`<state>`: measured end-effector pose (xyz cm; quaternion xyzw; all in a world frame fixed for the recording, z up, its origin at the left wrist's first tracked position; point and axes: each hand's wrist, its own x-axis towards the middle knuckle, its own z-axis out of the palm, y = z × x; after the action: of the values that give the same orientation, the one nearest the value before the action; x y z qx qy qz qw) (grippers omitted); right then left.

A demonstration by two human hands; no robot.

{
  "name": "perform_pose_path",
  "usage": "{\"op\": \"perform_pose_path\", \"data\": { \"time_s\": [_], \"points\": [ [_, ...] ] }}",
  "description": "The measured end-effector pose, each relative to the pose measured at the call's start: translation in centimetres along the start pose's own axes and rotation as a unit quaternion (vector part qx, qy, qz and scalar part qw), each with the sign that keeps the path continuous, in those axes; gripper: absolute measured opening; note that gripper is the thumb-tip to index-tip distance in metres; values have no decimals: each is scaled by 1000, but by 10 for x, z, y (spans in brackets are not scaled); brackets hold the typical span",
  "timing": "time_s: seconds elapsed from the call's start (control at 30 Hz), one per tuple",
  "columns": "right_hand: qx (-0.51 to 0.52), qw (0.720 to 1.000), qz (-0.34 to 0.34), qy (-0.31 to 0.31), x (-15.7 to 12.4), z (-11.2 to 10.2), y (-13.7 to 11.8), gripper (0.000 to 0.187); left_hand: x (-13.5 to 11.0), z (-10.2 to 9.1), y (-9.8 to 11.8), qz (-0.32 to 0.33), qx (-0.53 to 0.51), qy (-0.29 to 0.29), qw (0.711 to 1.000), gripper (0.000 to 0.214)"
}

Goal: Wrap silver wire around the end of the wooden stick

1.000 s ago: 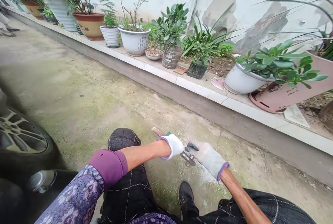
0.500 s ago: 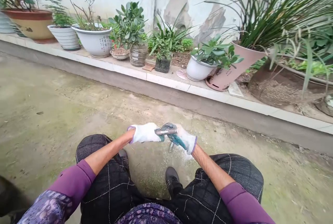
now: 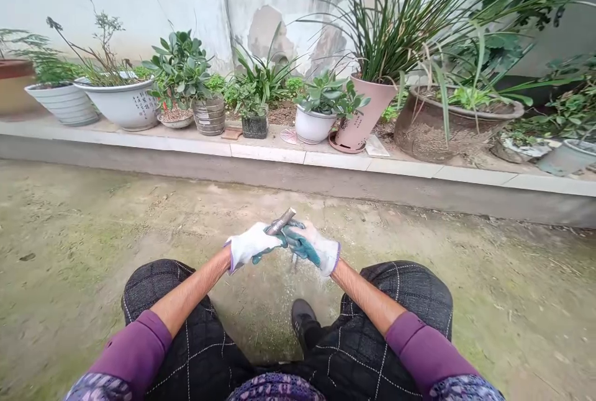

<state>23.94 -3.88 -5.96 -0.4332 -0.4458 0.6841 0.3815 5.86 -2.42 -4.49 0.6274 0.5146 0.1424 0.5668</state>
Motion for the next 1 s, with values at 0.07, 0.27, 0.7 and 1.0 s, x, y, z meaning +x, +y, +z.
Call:
{"op": "perform_pose_path", "data": {
  "time_s": [0.07,0.27,0.7,1.0],
  "points": [
    [33,999,-4,-11,-5,3,-5,41,-3,-1,4,-5,-12,-2,1000,23],
    [-44,998,-23,45,-3,11,-10,34,-8,3,12,19,25,-11,999,27],
    [-216,969,-116,18,4,0,-12,33,-24,-17,5,-64,-142,-160,975,41],
    [-640,762,-96,-30,0,28,-3,28,8,-81,12,-45,553,76,829,25]
  ]
}}
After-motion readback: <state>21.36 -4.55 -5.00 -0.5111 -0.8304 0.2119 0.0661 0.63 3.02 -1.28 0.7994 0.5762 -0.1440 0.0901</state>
